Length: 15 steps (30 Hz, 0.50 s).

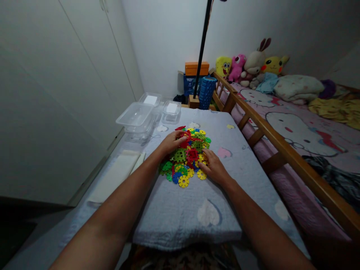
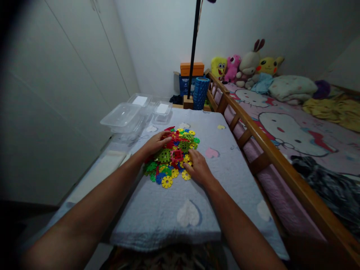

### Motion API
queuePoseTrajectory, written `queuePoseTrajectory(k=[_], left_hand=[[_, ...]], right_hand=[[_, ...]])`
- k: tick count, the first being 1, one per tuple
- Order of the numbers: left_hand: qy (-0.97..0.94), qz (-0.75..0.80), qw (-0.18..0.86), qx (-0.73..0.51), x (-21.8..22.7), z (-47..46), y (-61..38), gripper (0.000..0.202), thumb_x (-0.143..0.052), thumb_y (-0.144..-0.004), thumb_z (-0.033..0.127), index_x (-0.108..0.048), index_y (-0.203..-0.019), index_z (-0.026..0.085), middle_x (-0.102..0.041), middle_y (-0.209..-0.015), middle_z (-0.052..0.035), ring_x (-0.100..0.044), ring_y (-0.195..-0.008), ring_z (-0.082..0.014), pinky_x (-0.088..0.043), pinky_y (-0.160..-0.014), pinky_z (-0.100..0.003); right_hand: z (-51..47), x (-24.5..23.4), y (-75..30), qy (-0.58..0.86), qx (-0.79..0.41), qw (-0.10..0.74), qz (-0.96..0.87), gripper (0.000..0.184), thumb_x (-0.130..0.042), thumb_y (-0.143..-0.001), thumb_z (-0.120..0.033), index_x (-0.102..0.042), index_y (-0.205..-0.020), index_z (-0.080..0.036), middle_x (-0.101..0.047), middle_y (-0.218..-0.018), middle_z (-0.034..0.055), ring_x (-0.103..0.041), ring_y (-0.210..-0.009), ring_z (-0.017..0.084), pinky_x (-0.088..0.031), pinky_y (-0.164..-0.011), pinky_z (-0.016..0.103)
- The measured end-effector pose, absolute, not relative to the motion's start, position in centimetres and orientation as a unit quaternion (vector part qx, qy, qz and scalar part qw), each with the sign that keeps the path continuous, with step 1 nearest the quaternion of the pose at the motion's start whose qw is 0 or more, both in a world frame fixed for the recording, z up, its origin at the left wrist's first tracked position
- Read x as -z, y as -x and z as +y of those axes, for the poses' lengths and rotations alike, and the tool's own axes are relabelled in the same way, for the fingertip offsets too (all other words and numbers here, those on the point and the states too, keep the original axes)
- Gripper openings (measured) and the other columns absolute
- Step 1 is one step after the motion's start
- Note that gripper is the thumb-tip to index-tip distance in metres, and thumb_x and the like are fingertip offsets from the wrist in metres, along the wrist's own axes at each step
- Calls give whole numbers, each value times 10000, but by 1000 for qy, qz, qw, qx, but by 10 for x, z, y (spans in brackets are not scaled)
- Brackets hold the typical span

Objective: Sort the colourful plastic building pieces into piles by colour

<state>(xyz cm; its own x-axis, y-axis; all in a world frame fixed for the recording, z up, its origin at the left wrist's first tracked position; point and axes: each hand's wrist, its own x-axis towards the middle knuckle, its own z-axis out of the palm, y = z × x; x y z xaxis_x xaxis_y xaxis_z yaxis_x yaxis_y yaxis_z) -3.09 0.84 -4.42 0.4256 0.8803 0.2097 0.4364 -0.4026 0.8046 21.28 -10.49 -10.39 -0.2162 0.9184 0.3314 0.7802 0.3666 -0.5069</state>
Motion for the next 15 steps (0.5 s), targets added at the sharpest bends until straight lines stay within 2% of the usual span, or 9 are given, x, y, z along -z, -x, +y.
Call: queuePoseTrajectory(k=[4, 7, 10, 15], left_hand=[[-782, 425, 331, -313, 34, -4, 35, 586, -531, -926, 568, -606, -1360, 181, -650, -1410, -139, -602, -1313, -295, -434, -1159, -487], [-800, 439, 285, -294, 31, -15, 50, 610, -544, -915, 595, -583, -1389, 212, -607, -1454, -132, -531, -1384, -325, -370, -1197, -546], [-819, 441, 244, -273, 36, -30, 73, 735, -634, -843, 662, -522, -1446, 256, -532, -1514, -127, -457, -1439, -346, -328, -1220, -573], [-822, 493, 208, -196, 59, -72, 104, 1270, -838, -583, 738, -241, -1618, 306, -293, -1666, -179, -254, -1544, -458, -280, -1214, -675]], right_hand=[[-108, 98, -215, 543, -94, 334, -765, 490, -564, -956, -363, -572, -1407, -171, -626, -1384, 186, -566, -1299, 315, -446, -1140, 546], [-113, 93, -218, 536, -73, 341, -769, 495, -570, -959, -387, -570, -1407, -178, -617, -1383, 186, -554, -1297, 323, -443, -1129, 547], [-120, 90, -221, 527, -71, 313, -787, 638, -650, -913, -479, -520, -1472, -200, -551, -1471, 183, -489, -1375, 341, -392, -1167, 560], [-130, 88, -225, 536, -109, 228, -805, 1038, -787, -750, -641, -357, -1603, -235, -344, -1645, 193, -309, -1516, 395, -289, -1212, 616]])
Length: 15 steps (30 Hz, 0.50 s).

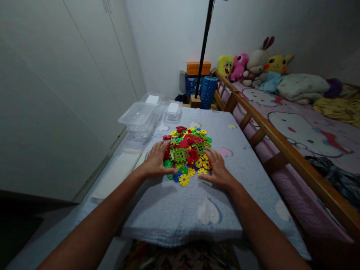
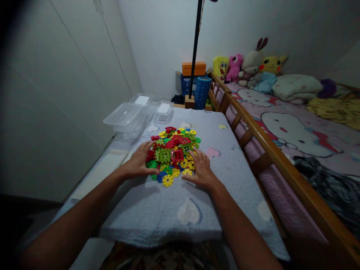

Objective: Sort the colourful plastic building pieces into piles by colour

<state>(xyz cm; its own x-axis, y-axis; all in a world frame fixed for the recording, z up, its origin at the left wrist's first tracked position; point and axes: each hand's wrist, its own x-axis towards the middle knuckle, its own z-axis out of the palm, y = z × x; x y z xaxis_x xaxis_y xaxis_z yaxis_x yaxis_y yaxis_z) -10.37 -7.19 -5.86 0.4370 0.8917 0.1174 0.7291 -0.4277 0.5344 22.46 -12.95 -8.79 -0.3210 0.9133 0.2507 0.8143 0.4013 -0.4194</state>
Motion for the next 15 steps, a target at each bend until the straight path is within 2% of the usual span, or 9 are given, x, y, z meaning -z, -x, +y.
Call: queuePoseTrajectory(k=[4, 9, 15], left_hand=[[-823, 509, 197, -156, 79, -104, 97, 1485, -903, -472, 712, -109, -1653, 286, -152, -1706, -234, -140, -1567, -520, -243, -1210, -703], [-816, 529, 148, -181, 92, -117, 70, 1526, -950, -409, 646, -130, -1650, 307, -121, -1714, -236, -96, -1558, -561, -204, -1190, -754], [-811, 511, 121, -258, 89, -104, 56, 1308, -887, -601, 607, -148, -1635, 298, -201, -1682, -200, -175, -1560, -472, -255, -1218, -677]], right_hand=[[-132, 87, -224, 541, -150, 192, -805, 1163, -836, -700, -626, -272, -1643, -244, -259, -1689, 200, -230, -1558, 400, -242, -1232, 626], [-127, 91, -220, 535, -160, 241, -794, 1065, -842, -737, -506, -310, -1624, -253, -336, -1653, 189, -300, -1537, 371, -283, -1236, 600], [-120, 97, -215, 533, -160, 311, -770, 829, -750, -848, -362, -378, -1578, -233, -466, -1556, 169, -423, -1471, 315, -345, -1238, 549]])
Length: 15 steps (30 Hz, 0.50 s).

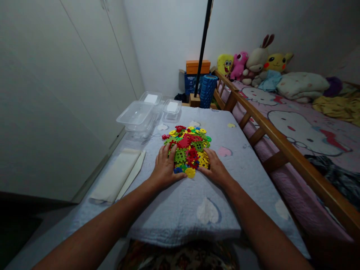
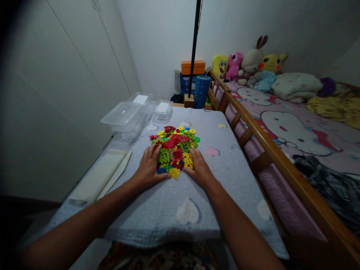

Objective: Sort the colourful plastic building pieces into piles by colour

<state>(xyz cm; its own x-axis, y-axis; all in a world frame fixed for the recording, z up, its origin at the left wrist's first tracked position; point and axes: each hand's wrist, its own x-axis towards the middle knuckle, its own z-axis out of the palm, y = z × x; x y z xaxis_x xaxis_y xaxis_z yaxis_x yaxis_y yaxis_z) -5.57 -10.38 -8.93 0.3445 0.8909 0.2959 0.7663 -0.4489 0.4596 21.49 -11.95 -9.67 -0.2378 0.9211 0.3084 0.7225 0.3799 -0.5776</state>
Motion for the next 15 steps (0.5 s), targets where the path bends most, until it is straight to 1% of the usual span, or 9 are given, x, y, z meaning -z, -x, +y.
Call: queuePoseTrajectory(k=[3, 6, 9, 12, 15], left_hand=[[-816, 495, 118, -274, 83, -94, 52, 1202, -857, -664, 585, -193, -1624, 295, -259, -1658, -180, -227, -1547, -430, -264, -1232, -637], [-814, 496, 116, -279, 77, -83, 47, 1059, -810, -730, 574, -272, -1600, 298, -321, -1634, -159, -278, -1529, -404, -278, -1229, -611], [-802, 515, 108, -284, 75, -74, 42, 943, -766, -784, 567, -341, -1569, 262, -370, -1611, -173, -330, -1504, -390, -289, -1219, -588], [-786, 538, 95, -288, 74, -71, 39, 832, -722, -828, 554, -404, -1529, 236, -412, -1592, -187, -362, -1487, -388, -261, -1222, -604], [-776, 549, 92, -296, 73, -74, 39, 709, -650, -885, 549, -443, -1496, 255, -449, -1578, -170, -371, -1491, -376, -212, -1235, -633]], right_hand=[[-118, 97, -214, 538, -157, 321, -764, 750, -721, -876, -347, -415, -1548, -219, -493, -1528, 167, -446, -1452, 304, -360, -1237, 532], [-116, 97, -215, 540, -150, 330, -760, 680, -682, -898, -336, -443, -1521, -208, -518, -1498, 167, -469, -1427, 301, -379, -1225, 527], [-113, 98, -217, 547, -136, 338, -754, 631, -645, -917, -342, -461, -1506, -212, -538, -1469, 164, -486, -1402, 305, -388, -1212, 538], [-112, 97, -221, 560, -115, 337, -748, 632, -652, -910, -367, -478, -1497, -210, -539, -1465, 169, -483, -1392, 326, -383, -1202, 555], [-112, 95, -227, 581, -87, 334, -737, 634, -676, -886, -382, -508, -1476, -223, -552, -1452, 165, -486, -1369, 351, -377, -1182, 576]])
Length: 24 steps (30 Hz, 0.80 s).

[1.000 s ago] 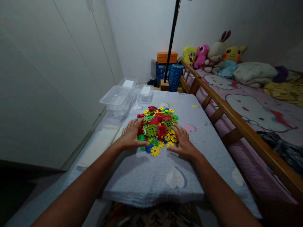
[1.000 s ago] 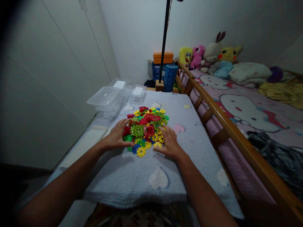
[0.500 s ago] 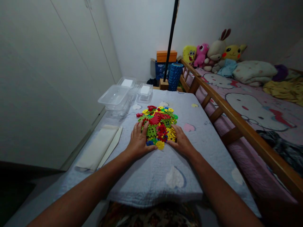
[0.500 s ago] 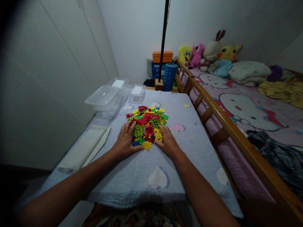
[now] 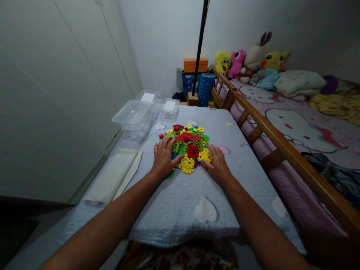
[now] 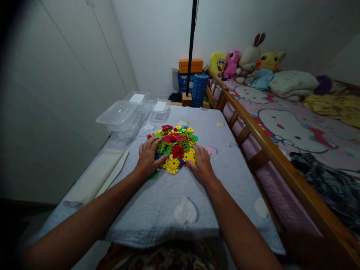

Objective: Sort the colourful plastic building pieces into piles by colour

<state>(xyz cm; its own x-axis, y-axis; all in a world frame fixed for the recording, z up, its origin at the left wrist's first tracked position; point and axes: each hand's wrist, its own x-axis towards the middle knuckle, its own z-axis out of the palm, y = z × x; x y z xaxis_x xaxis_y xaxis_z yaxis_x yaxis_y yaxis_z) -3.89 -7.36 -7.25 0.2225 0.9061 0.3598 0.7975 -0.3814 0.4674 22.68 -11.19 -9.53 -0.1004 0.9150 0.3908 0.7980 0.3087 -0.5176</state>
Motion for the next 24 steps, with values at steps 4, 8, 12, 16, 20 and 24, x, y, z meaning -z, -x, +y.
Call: queuePoseTrajectory(k=[4, 8, 12, 16, 20, 24], left_hand=[[-770, 550, 79, -315, 69, -80, 45, 622, -591, -924, 524, -469, -1473, 259, -470, -1569, -157, -375, -1498, -354, -184, -1253, -620], [-762, 557, 68, -323, 68, -81, 54, 597, -571, -930, 519, -480, -1466, 274, -487, -1554, -142, -374, -1497, -350, -183, -1256, -611], [-753, 569, 71, -323, 72, -76, 65, 623, -574, -918, 547, -485, -1463, 257, -481, -1554, -144, -377, -1483, -353, -230, -1249, -582], [-756, 571, 100, -305, 82, -68, 70, 662, -574, -910, 566, -485, -1462, 213, -494, -1516, -171, -425, -1434, -354, -310, -1216, -560], [-770, 550, 126, -297, 90, -63, 71, 645, -574, -912, 549, -479, -1467, 234, -518, -1488, -145, -466, -1395, -336, -360, -1187, -544], [-775, 542, 129, -297, 91, -62, 72, 654, -595, -896, 541, -485, -1463, 235, -522, -1481, -139, -463, -1395, -341, -365, -1186, -547]], right_hand=[[-113, 92, -240, 607, -57, 325, -723, 568, -698, -872, -402, -588, -1393, -204, -579, -1396, 174, -497, -1329, 368, -379, -1149, 574], [-115, 90, -256, 622, -44, 310, -718, 457, -740, -844, -436, -676, -1238, -213, -618, -1275, 166, -526, -1266, 373, -413, -1093, 569], [-120, 85, -266, 617, -88, 289, -727, 465, -795, -788, -461, -681, -1163, -209, -637, -1166, 135, -602, -1126, 324, -502, -979, 487], [-124, 80, -261, 612, -129, 243, -742, 519, -817, -771, -420, -656, -1211, -194, -650, -1077, 98, -628, -997, 273, -516, -905, 425], [-124, 77, -249, 592, -136, 246, -755, 402, -786, -800, -336, -673, -1161, -201, -639, -1018, 72, -612, -938, 238, -506, -860, 377], [-122, 76, -242, 571, -145, 264, -764, 309, -757, -817, -287, -689, -1107, -204, -648, -1016, 72, -607, -928, 225, -501, -848, 358]])
